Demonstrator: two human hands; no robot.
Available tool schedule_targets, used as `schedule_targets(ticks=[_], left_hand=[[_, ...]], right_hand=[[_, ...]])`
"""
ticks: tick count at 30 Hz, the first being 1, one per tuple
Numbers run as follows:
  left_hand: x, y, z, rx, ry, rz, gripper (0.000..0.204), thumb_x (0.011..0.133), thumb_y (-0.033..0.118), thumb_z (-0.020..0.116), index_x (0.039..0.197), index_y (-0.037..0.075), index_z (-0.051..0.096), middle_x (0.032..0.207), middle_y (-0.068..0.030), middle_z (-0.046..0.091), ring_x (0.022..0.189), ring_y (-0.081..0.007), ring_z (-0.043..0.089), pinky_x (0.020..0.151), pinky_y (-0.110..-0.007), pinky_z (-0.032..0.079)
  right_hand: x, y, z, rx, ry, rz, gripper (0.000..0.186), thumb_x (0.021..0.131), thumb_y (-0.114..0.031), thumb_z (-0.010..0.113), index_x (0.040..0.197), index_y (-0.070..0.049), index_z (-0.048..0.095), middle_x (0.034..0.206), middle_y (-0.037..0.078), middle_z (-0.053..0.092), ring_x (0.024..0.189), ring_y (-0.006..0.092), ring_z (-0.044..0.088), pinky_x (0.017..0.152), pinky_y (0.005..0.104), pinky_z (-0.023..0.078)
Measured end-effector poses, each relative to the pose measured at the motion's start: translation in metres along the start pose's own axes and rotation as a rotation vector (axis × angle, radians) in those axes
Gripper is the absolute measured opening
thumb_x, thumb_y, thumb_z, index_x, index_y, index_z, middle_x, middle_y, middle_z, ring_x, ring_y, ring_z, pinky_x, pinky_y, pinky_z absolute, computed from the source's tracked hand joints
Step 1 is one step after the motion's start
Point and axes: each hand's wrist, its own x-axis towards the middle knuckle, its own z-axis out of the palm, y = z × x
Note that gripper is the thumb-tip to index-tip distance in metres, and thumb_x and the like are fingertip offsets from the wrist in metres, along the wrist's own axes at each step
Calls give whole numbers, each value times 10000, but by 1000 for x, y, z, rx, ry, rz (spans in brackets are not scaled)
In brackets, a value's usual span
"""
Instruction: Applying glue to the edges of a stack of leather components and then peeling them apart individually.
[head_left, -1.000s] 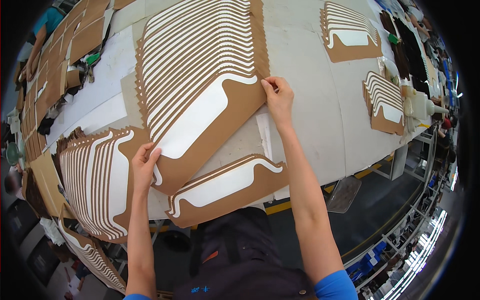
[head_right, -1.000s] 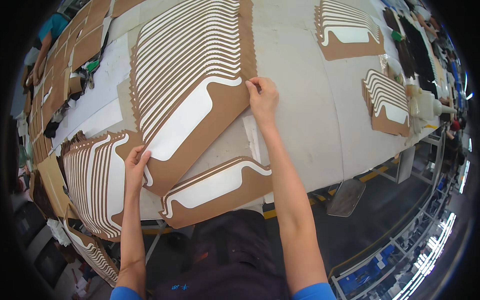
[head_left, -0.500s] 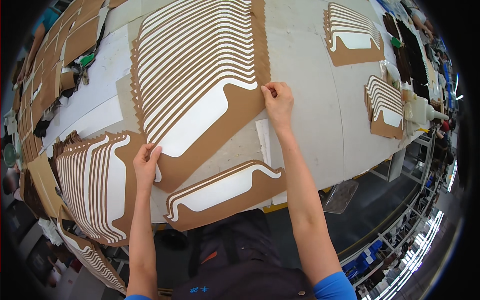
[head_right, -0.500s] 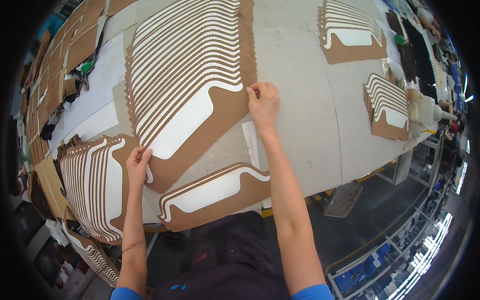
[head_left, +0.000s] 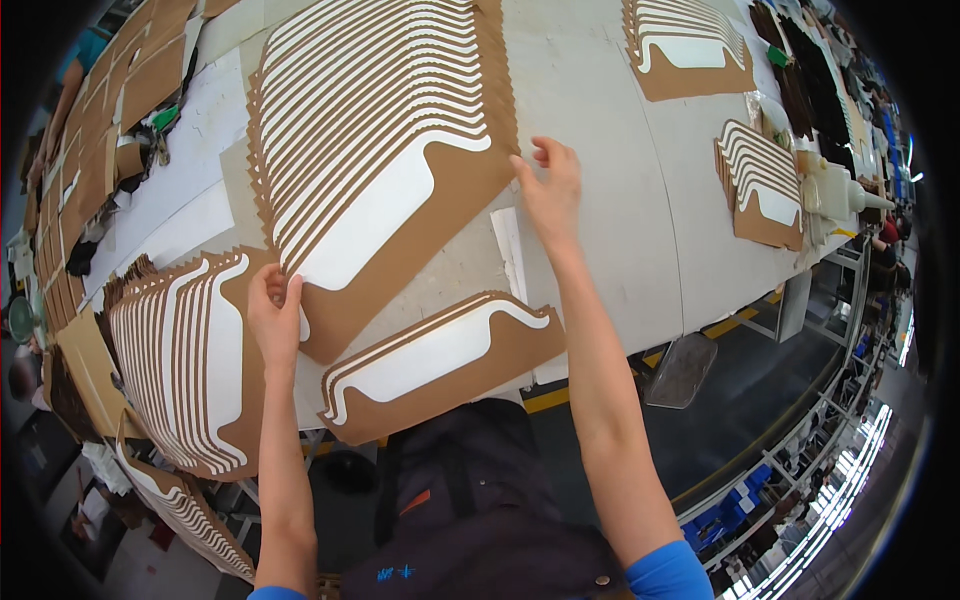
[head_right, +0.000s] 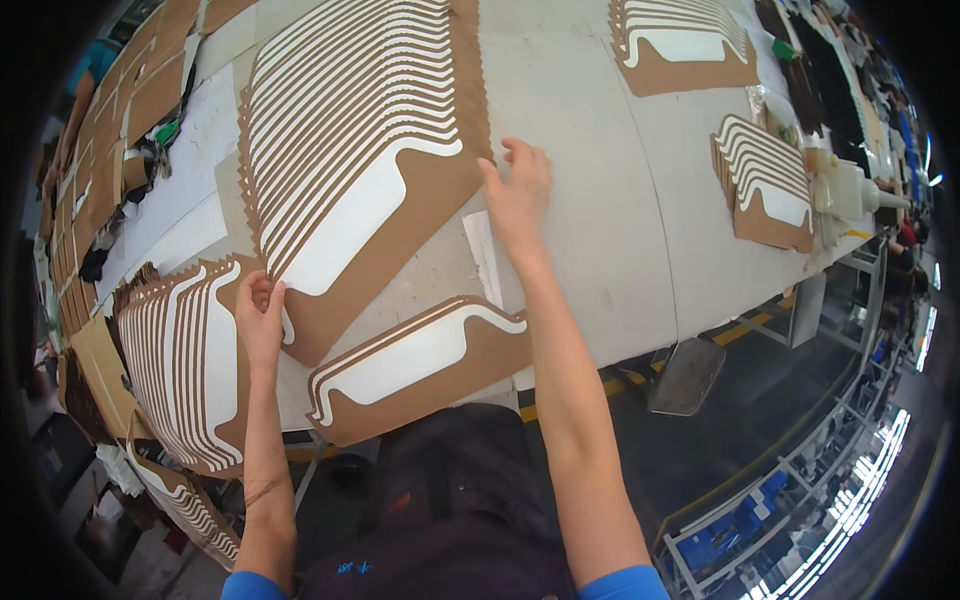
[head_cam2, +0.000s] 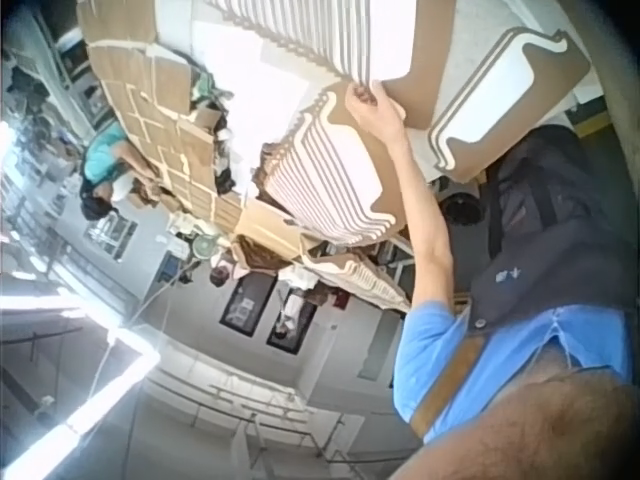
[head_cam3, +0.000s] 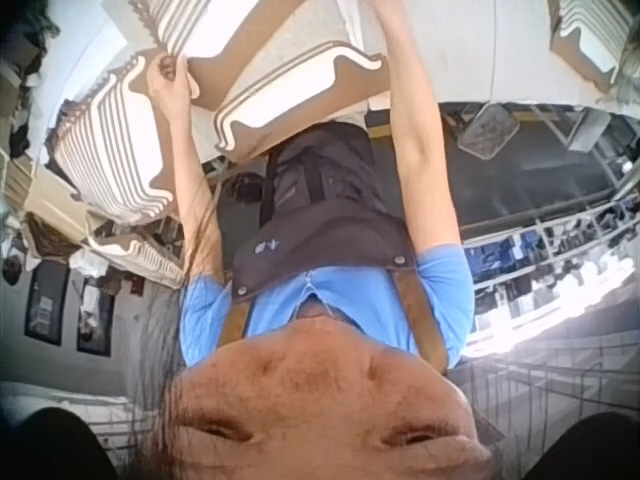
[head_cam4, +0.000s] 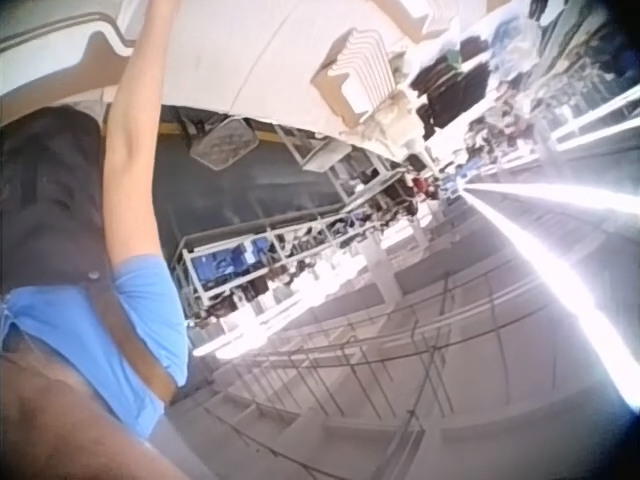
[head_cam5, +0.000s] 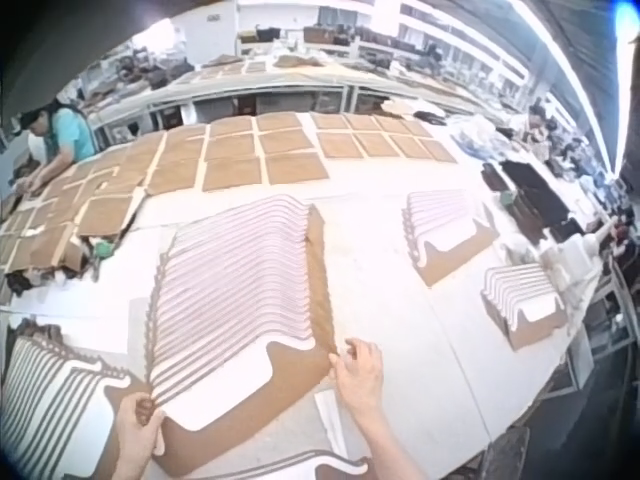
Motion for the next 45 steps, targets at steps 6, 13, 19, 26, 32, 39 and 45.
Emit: schedule_targets(ticks=[6,13,19,26,32,39,45], left_hand=[[-87,30,0,112,-256,398,323,842,105,722,1136,25,614,1115,-160,599,1041,-331,575,902,-419,474],[-149,45,44,83,-398,441,481,764,98,769,1202,10,591,1162,-175,554,1061,-357,535,910,-440,456],[-144,46,46,136,-413,457,574,754,113,782,1275,21,558,1187,-179,541,1083,-360,530,935,-437,445],[-121,41,20,39,-596,435,544,709,83,793,1214,58,591,1272,-154,519,1155,-366,508,992,-418,428],[-113,16,-26,-79,-1139,-92,260,794,107,770,933,33,564,829,-48,607,797,-155,553,741,-303,456],[-126,-20,-64,-415,-982,-495,190,884,167,730,1004,38,660,805,41,615,738,-57,535,604,-228,428],[-56,-17,-58,-578,-406,-269,219,942,100,669,1118,-25,635,1019,-40,682,914,-83,615,815,-227,477]], right_hand=[[-147,16,-125,-474,-209,90,340,790,-166,755,1061,-17,615,1030,127,581,987,322,542,854,426,446],[-207,1,-119,-482,-167,233,254,761,-93,767,893,-22,561,902,118,555,891,322,540,770,428,433],[-231,-20,-122,-295,-79,94,153,803,48,662,893,-12,554,903,145,632,786,333,594,717,405,473],[-266,-123,-167,199,-300,-401,377,697,137,668,1022,-8,543,1062,226,699,749,314,701,630,345,575],[-239,-142,-174,183,-4,44,204,815,133,672,964,18,595,922,182,728,807,249,719,706,295,554],[-138,-89,-117,380,71,448,156,937,-66,670,1052,39,669,956,55,674,862,103,624,799,241,498],[-42,-33,-23,404,-46,372,150,935,-121,670,995,16,681,952,32,670,840,91,600,747,251,483]])
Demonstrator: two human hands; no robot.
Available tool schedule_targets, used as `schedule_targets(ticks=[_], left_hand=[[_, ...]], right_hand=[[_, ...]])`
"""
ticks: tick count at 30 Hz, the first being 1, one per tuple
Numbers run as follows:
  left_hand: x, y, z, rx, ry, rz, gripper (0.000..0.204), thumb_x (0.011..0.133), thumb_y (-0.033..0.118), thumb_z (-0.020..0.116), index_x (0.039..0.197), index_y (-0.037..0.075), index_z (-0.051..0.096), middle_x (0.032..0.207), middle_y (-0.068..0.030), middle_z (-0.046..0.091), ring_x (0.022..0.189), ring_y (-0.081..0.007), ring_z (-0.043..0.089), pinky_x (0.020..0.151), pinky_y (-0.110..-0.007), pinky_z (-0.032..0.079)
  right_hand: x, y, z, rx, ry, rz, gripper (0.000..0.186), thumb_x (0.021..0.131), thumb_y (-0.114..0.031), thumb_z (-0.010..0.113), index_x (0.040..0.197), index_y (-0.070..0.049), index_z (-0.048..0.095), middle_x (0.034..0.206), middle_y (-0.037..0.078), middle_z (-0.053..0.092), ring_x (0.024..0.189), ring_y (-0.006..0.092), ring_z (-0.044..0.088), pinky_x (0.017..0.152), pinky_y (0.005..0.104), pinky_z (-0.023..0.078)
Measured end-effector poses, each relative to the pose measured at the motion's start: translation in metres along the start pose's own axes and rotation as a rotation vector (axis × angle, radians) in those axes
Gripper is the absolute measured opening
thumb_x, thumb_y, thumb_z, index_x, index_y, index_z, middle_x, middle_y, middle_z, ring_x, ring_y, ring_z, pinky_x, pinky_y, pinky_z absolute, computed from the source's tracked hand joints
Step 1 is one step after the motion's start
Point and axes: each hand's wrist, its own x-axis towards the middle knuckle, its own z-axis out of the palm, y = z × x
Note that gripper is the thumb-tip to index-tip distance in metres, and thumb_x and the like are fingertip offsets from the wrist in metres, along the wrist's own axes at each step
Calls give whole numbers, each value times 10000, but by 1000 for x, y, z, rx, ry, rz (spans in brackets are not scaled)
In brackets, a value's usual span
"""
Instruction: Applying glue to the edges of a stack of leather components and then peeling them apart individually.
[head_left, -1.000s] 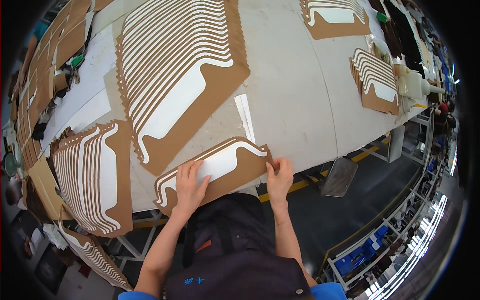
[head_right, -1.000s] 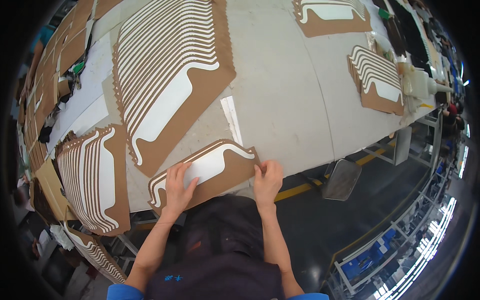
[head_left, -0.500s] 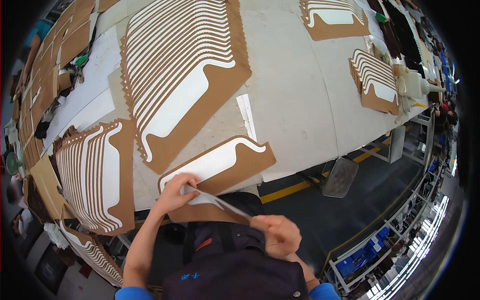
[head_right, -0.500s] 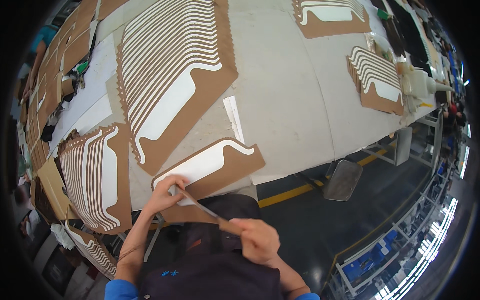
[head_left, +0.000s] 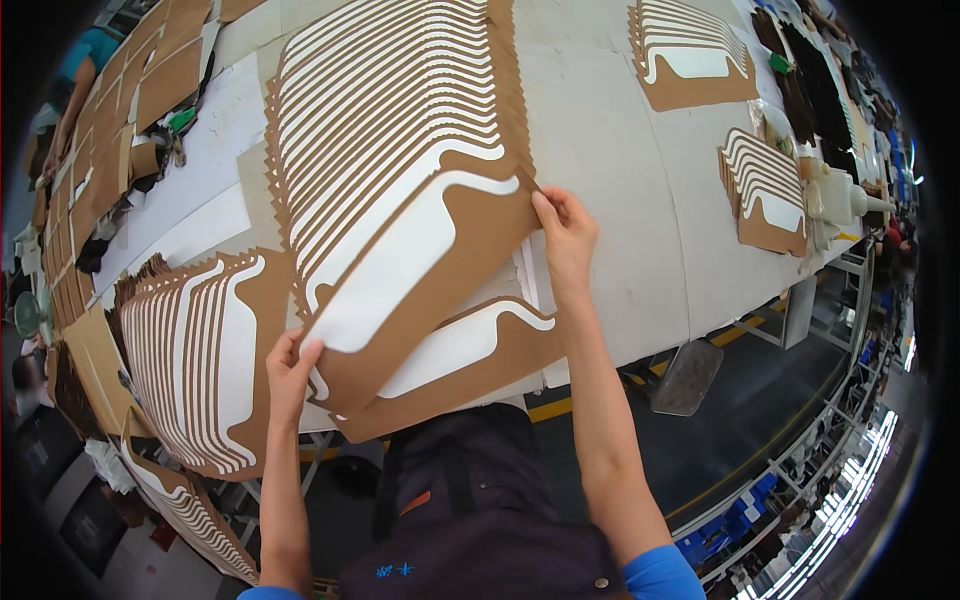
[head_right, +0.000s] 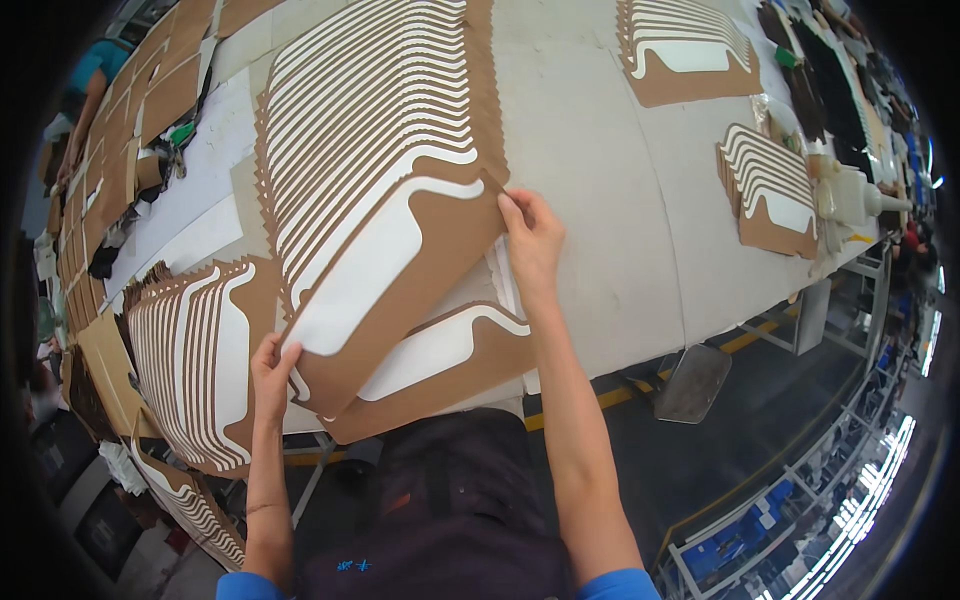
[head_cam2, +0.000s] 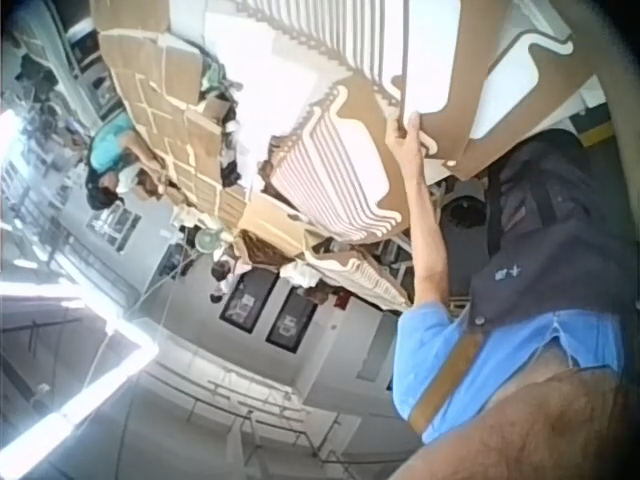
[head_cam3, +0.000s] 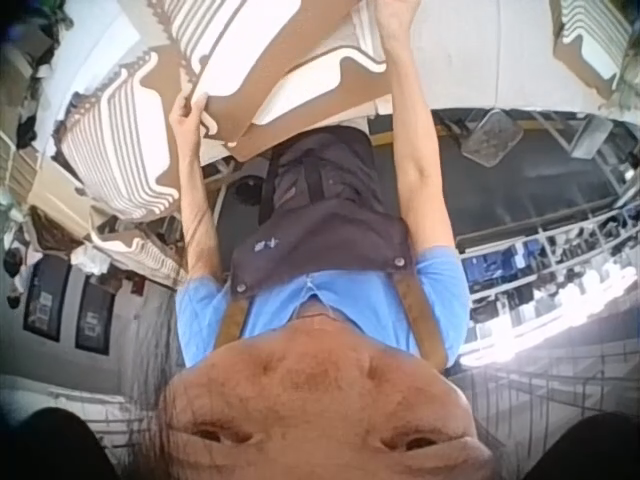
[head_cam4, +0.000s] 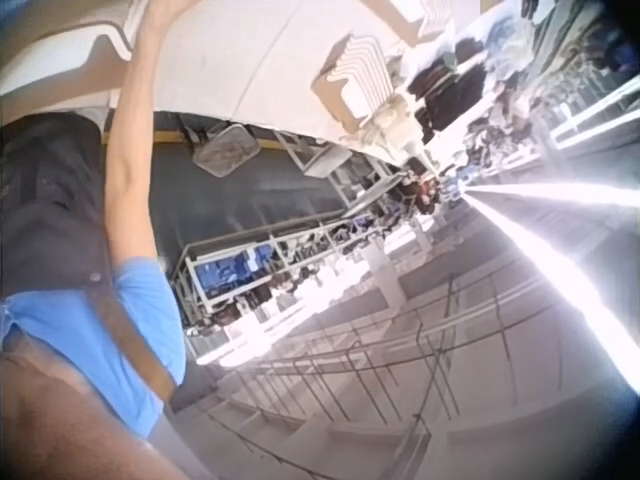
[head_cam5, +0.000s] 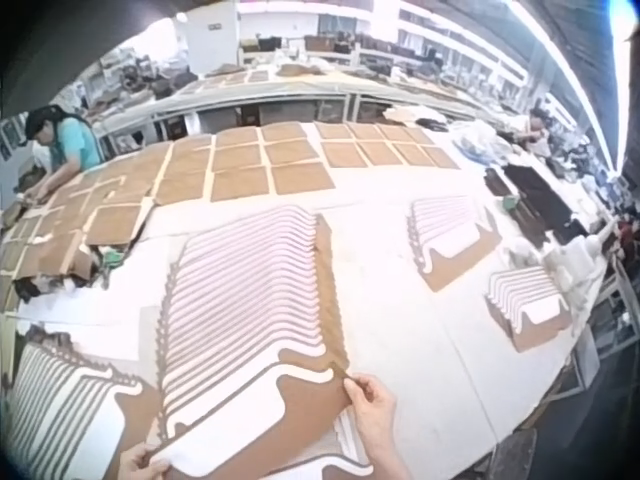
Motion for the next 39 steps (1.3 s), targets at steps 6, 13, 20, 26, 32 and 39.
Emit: schedule_targets(ticks=[6,13,20,26,32,39], left_hand=[[40,-7,9,17,66,137,224,960,97,650,1139,-35,631,986,-37,682,881,-69,612,777,-214,474],[54,-24,7,9,68,120,224,960,105,656,1129,-40,628,945,-32,680,829,-60,606,722,-202,467],[60,-33,9,13,92,116,198,962,105,655,1097,-38,628,930,-28,677,818,-52,600,708,-197,460],[61,-30,13,48,122,101,177,966,107,648,1081,-27,634,934,-25,681,825,-48,600,717,-192,454],[63,-31,17,85,147,101,167,968,118,644,1070,-14,646,917,-13,677,821,-42,589,717,-187,441],[60,-40,4,152,188,117,189,952,135,670,1058,-18,637,911,-28,688,795,-55,593,708,-206,460]], right_hand=[[44,29,26,-374,71,-345,82,880,-94,682,897,-14,681,839,57,608,734,172,568,683,315,476],[50,35,26,-490,59,-381,65,852,-76,694,848,-17,668,829,76,592,755,203,573,688,348,477],[52,35,25,-503,90,-378,64,839,-74,700,842,-20,666,827,81,593,761,217,581,688,355,483],[54,37,27,-507,98,-360,56,830,-74,695,824,-29,662,822,79,593,759,225,582,684,368,480],[56,38,21,-552,98,-386,64,826,-79,694,811,-31,654,816,79,590,798,245,579,728,384,468],[-8,32,-36,-617,54,-260,286,844,-137,708,1093,-18,635,1009,120,597,994,291,575,866,403,469]])
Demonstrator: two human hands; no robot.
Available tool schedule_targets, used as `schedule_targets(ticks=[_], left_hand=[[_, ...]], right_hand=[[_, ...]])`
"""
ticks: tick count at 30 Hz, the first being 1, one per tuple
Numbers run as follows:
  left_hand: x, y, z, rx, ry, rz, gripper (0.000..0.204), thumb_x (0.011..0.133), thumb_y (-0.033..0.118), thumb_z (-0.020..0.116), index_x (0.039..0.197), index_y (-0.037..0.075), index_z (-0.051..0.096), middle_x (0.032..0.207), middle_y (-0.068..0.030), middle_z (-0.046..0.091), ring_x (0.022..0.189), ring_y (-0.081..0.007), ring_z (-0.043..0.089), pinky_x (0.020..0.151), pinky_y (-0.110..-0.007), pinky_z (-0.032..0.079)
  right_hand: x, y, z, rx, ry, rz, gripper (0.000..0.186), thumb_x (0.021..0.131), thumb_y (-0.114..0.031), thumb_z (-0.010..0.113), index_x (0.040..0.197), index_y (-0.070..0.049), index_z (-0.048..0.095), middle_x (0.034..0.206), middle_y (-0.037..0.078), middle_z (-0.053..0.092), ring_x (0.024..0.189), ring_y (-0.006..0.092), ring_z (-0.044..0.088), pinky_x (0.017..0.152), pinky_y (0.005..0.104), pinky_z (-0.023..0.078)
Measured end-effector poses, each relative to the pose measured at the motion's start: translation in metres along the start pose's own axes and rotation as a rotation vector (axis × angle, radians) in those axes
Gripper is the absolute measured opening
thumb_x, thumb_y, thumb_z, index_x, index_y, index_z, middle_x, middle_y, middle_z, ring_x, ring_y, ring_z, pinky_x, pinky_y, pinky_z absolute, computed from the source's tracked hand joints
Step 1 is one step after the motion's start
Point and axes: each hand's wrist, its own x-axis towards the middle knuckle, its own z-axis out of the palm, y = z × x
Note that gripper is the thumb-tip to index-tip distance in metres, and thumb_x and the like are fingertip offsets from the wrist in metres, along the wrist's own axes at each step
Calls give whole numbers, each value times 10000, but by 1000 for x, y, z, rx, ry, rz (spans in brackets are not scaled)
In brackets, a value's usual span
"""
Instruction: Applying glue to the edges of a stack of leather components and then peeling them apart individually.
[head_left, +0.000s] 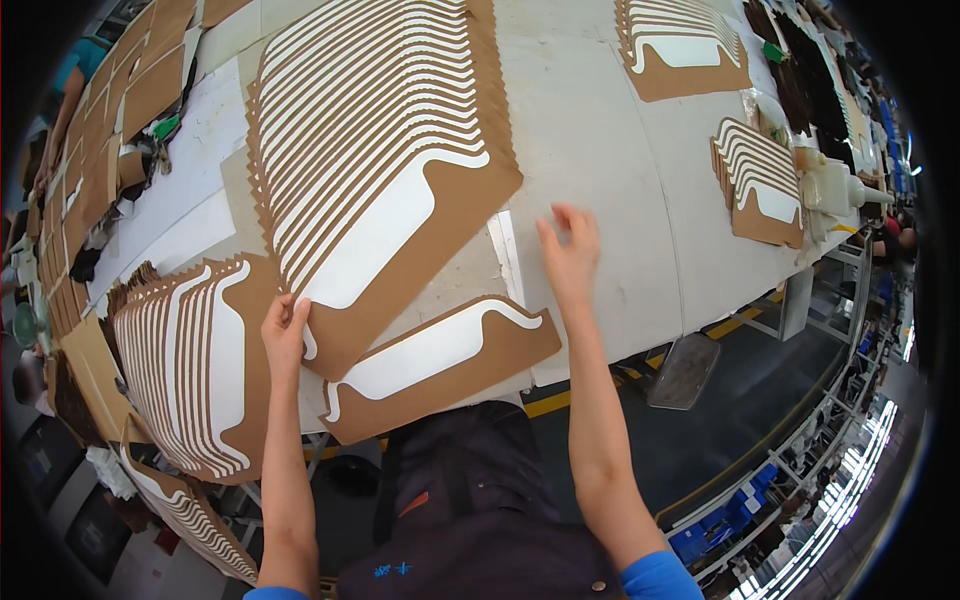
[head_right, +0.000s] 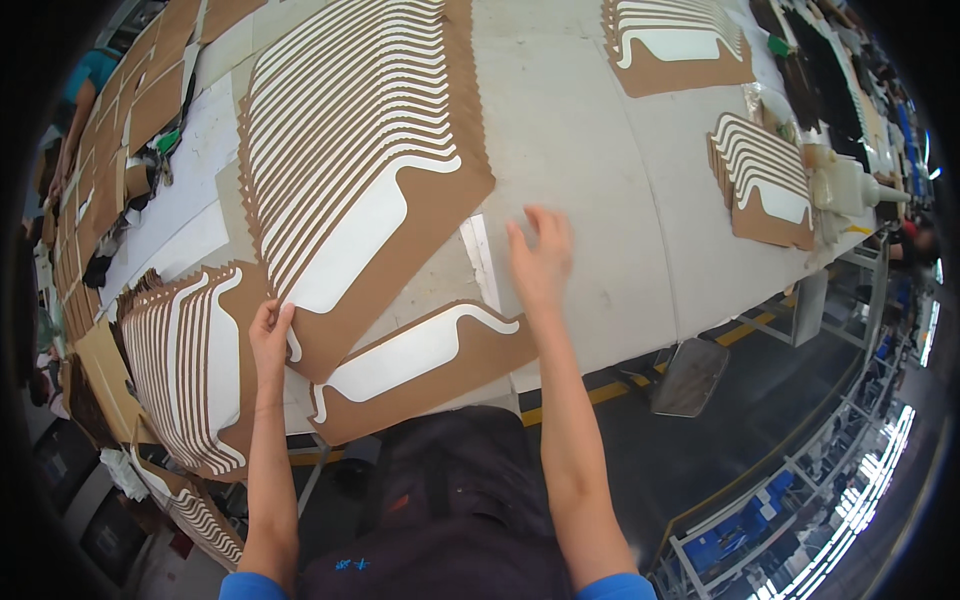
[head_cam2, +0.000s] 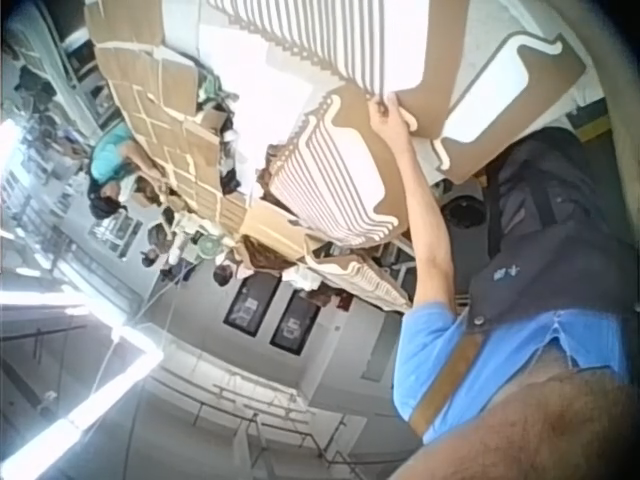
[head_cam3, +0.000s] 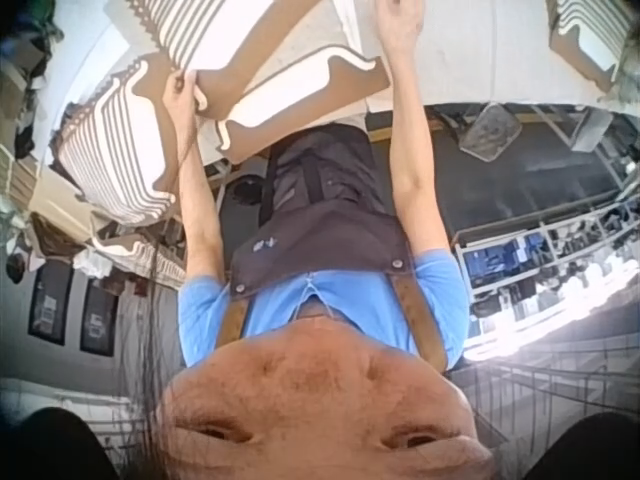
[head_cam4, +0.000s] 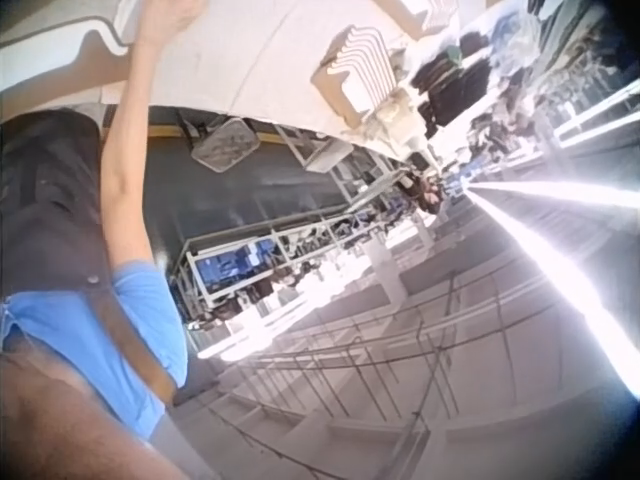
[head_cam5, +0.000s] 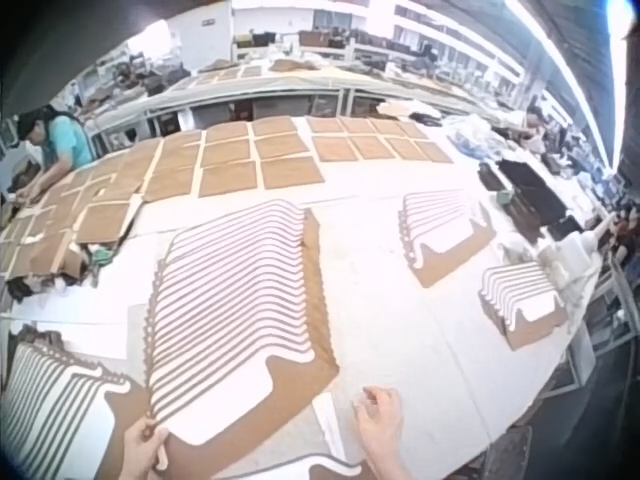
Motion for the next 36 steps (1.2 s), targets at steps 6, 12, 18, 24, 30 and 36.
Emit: schedule_targets(ticks=[6,12,18,24,30,36], left_hand=[[-40,47,28,649,281,549,241,883,92,701,1099,20,622,1112,-101,640,932,-184,605,807,-302,480],[-86,62,88,525,-389,555,544,780,79,763,1280,29,556,1323,-161,552,1261,-351,495,1058,-427,408],[-71,64,68,264,-993,-66,660,783,126,783,1383,55,518,1205,-122,648,1153,-210,590,998,-344,452],[-91,31,5,165,-1064,-233,351,832,169,778,1132,10,689,892,-9,684,857,-98,596,779,-292,499],[-16,67,-13,87,-488,-213,209,862,135,763,997,-6,689,786,52,626,761,-27,553,680,-195,449],[22,64,4,-13,-288,-93,245,892,129,734,1054,-46,678,943,-39,702,857,-67,616,735,-209,486]], right_hand=[[-122,29,-69,-320,-86,57,300,774,-131,764,1006,-7,619,995,134,565,987,340,544,849,438,450],[-147,2,-63,-202,-179,92,211,771,-27,734,934,-9,601,912,124,591,884,343,577,777,437,463],[-170,-87,-144,253,-185,-166,200,766,125,695,905,3,619,918,145,718,797,288,710,698,323,561],[-102,-61,-91,486,-134,336,137,885,-37,708,993,11,640,935,64,698,853,128,654,793,263,511],[-4,-33,0,612,-100,319,163,928,-130,688,981,21,660,919,18,654,831,77,586,737,245,483],[31,-20,40,347,5,109,148,895,-110,699,932,28,661,842,55,621,719,135,576,668,288,479]])
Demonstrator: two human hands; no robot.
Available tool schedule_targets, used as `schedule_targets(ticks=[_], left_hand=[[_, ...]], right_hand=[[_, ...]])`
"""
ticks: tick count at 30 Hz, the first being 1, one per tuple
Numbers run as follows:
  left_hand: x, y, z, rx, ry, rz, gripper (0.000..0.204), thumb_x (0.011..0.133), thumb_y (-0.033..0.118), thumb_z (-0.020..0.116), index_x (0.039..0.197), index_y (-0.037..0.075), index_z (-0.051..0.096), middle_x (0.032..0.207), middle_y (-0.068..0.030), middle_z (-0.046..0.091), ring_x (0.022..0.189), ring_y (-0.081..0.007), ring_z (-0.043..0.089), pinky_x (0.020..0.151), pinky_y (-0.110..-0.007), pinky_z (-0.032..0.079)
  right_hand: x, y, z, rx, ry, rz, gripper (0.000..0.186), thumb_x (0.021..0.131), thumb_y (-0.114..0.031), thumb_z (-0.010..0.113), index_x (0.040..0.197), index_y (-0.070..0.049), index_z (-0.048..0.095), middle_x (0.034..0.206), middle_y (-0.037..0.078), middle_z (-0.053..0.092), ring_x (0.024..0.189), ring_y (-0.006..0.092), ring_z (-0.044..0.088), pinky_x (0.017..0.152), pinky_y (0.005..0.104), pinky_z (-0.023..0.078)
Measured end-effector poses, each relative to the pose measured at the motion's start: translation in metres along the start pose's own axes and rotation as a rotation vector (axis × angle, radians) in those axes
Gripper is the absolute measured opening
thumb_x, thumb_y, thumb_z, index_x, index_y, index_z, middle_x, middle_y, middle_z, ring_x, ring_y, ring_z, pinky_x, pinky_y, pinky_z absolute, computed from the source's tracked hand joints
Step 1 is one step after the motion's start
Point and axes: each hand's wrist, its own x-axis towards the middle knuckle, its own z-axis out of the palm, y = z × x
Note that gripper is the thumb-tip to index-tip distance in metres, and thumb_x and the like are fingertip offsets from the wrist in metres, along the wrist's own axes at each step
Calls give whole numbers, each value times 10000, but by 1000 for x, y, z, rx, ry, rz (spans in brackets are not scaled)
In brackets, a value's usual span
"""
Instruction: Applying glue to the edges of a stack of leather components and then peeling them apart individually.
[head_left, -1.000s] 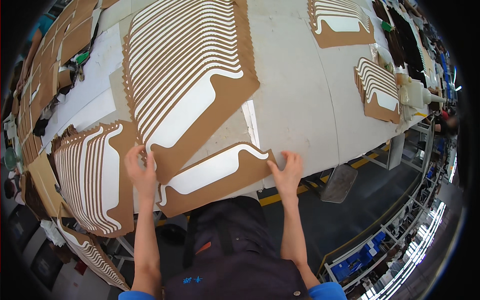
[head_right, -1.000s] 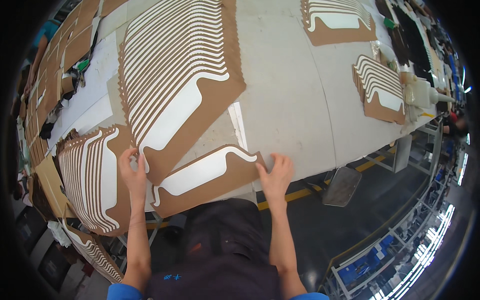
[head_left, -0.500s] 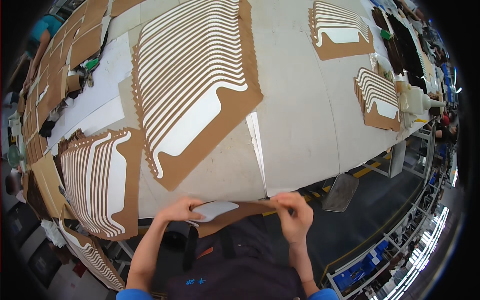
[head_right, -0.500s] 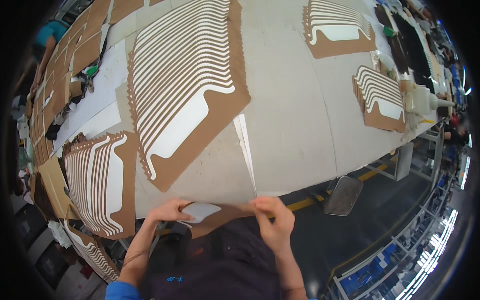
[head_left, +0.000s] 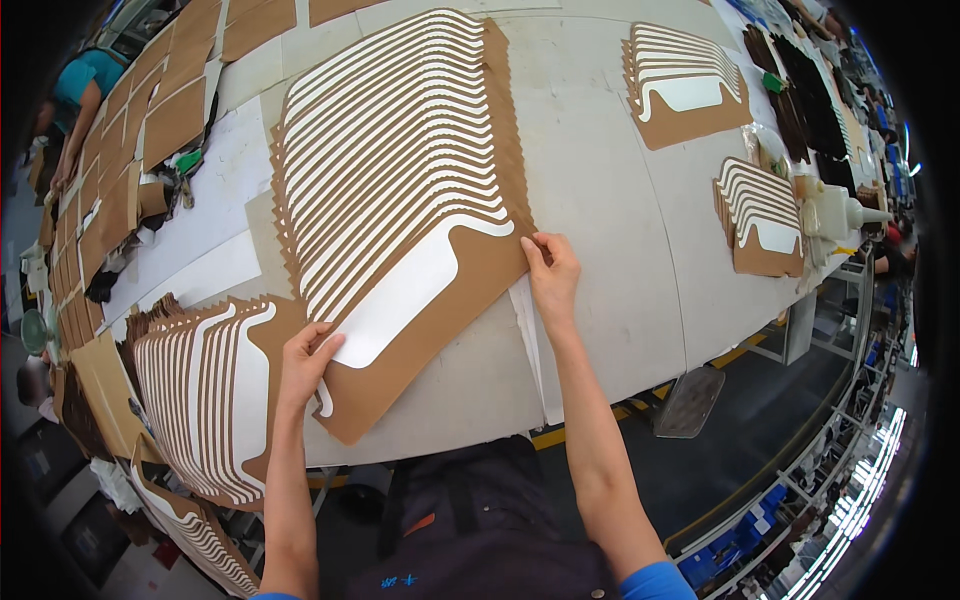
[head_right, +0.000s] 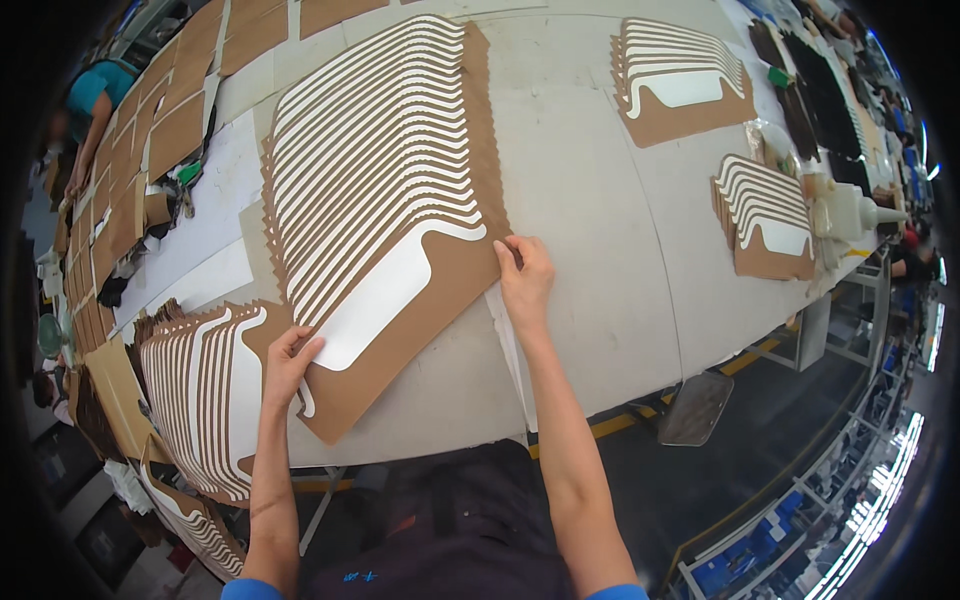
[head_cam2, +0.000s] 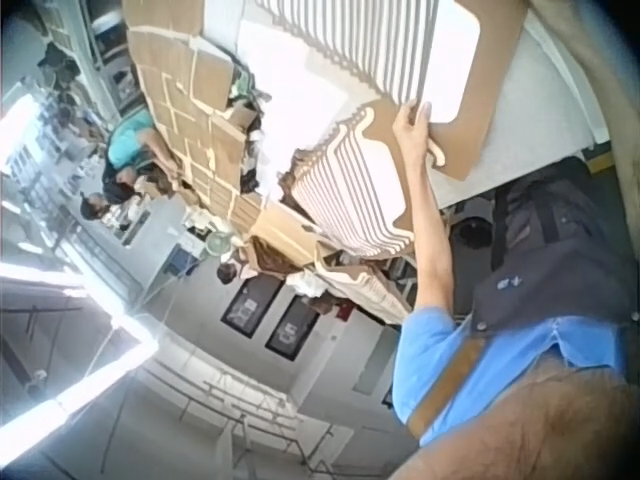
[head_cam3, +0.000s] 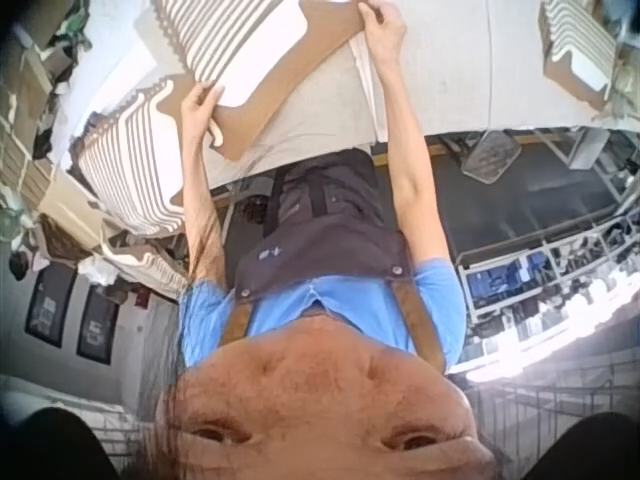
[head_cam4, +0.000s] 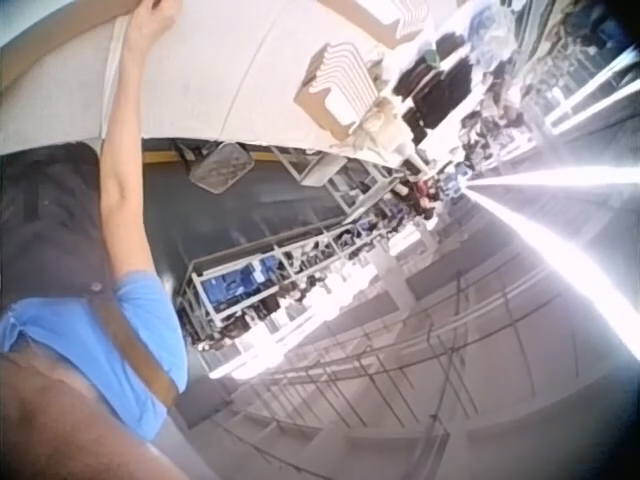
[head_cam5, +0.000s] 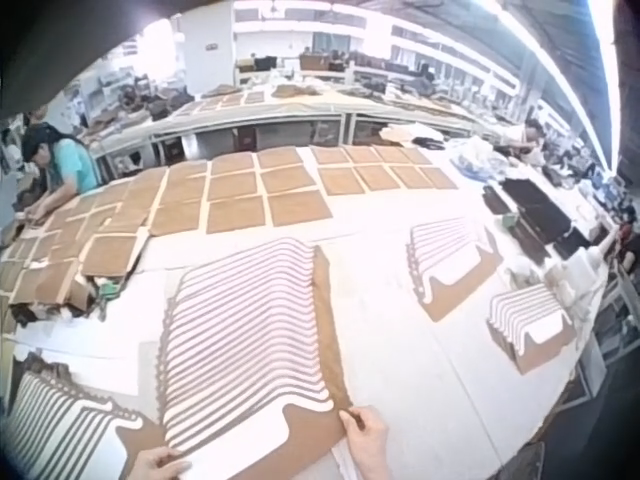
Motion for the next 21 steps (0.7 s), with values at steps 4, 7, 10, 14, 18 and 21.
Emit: schedule_targets(ticks=[4,7,10,14,18,21], left_hand=[[6,-16,3,50,30,-27,262,896,129,732,1069,-58,670,959,-47,698,877,-79,620,757,-221,493],[8,-25,5,85,41,5,267,896,130,730,1070,-63,667,942,-44,695,867,-82,614,751,-226,488],[9,-27,7,114,82,15,257,895,130,730,1064,-54,670,923,-37,689,852,-81,605,745,-230,481],[11,-32,7,95,95,15,237,894,125,726,1050,-45,671,911,-32,684,850,-82,599,753,-236,476],[13,-35,8,83,98,12,231,892,125,725,1036,-47,667,914,-32,680,852,-86,597,757,-239,474],[13,-34,9,114,119,26,226,891,121,722,1027,-49,664,918,-32,680,863,-87,599,762,-238,475]], right_hand=[[6,5,6,-116,23,-93,124,870,-84,704,894,25,650,810,86,590,688,181,578,649,310,482],[5,8,4,-127,21,-115,108,859,-67,706,874,22,647,806,88,588,691,185,586,644,317,483],[5,5,6,-124,24,-104,97,851,-57,708,866,17,647,804,88,586,691,191,590,641,325,485],[6,7,6,-165,37,-121,99,843,-61,715,862,11,649,805,85,588,683,194,586,636,327,482],[7,7,8,-190,41,-110,105,835,-75,723,851,-1,651,805,76,588,687,193,584,638,330,478],[8,7,8,-219,43,-105,111,830,-86,729,843,-7,651,803,73,586,694,198,583,643,338,474]])
